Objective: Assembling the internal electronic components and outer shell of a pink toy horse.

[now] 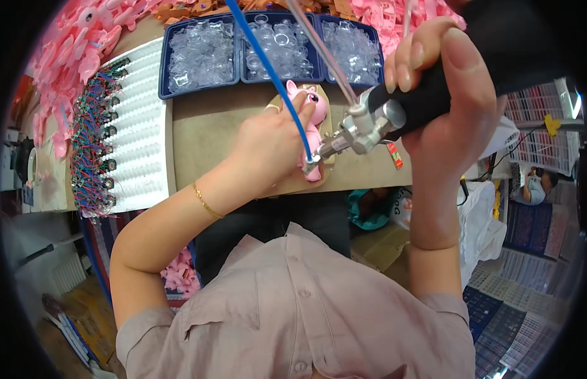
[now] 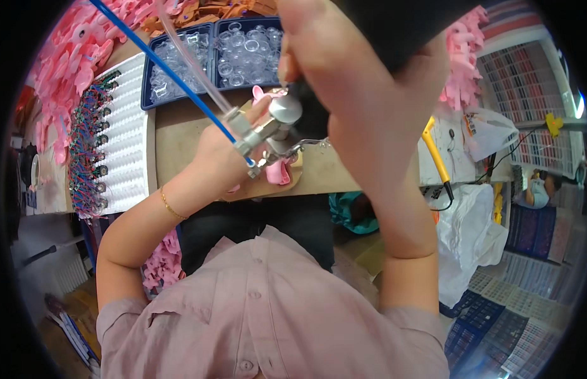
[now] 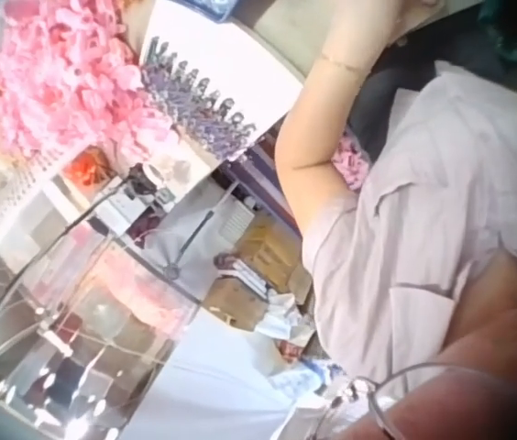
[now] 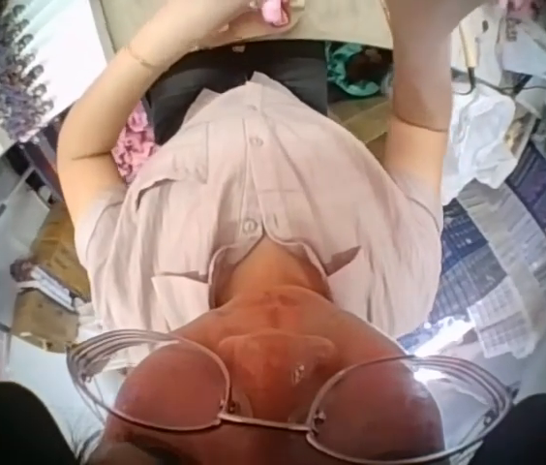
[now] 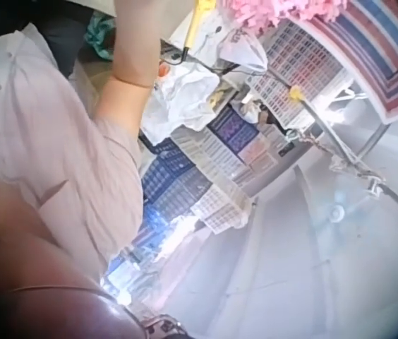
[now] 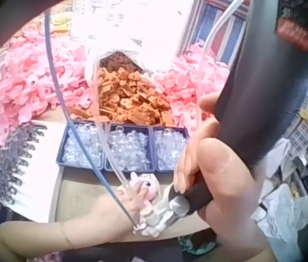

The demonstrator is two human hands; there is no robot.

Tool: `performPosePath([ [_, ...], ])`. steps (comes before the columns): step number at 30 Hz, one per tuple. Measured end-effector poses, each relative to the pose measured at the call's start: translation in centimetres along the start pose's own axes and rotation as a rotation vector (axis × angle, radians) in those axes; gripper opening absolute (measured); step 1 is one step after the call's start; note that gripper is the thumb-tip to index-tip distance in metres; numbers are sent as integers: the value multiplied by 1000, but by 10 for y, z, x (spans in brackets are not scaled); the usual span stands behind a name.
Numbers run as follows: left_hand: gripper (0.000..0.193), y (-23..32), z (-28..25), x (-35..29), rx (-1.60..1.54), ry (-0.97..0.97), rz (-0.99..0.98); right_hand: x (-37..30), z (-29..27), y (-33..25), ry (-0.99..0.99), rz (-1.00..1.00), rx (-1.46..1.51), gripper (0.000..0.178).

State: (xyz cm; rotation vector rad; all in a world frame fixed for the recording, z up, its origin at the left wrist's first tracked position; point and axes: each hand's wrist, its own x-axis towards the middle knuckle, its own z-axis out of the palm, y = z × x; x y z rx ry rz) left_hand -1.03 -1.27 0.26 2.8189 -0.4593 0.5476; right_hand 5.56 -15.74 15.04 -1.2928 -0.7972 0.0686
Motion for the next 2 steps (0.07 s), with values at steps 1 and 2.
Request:
performPosePath([
  [1,46,3,2,0,24,-50,-65,7,-4,4,-55,21,45,25],
  [2,46,1,4,0,28,-44,-82,11,-5,6,-64,-83,51,24],
])
